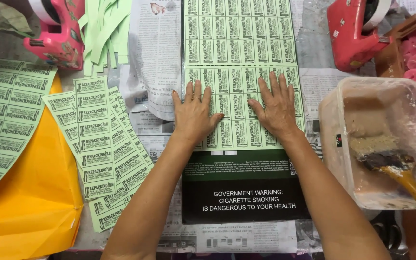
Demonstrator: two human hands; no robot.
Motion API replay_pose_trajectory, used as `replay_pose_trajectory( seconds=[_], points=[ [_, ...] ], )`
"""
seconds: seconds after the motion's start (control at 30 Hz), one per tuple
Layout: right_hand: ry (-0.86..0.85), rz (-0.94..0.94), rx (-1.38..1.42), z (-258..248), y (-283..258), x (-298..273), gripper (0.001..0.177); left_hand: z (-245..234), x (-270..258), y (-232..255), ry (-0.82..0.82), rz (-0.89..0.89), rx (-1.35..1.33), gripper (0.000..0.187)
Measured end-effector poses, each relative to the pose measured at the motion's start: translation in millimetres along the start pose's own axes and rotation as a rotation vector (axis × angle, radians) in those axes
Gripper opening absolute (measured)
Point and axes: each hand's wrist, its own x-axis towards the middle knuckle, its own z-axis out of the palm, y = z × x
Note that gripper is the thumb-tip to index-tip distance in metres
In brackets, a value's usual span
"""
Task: Applying glue to a promotional board and sticking sheets of labels onto it.
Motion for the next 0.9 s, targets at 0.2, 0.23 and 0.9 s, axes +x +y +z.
replay_pose_trajectory(
  seconds=[0.2, 0.23, 0.9],
  points=[
    [0.009, -0.007, 0.002, 1, 0, 0, 0.078, 3, 12, -6, 0.055, 0.028, 0.06, 0.079],
    [0.006, -0.007, 0.0, 1, 0, 0, 0.078, -1, 16, -8, 0.053, 0.027, 0.057, 0.079],
    [-0.105, -0.127, -0.151, 1, -88, -36, 0.07, -6, -40, -29, -0.065, 0.206, 0.138, 0.078]
  ],
)
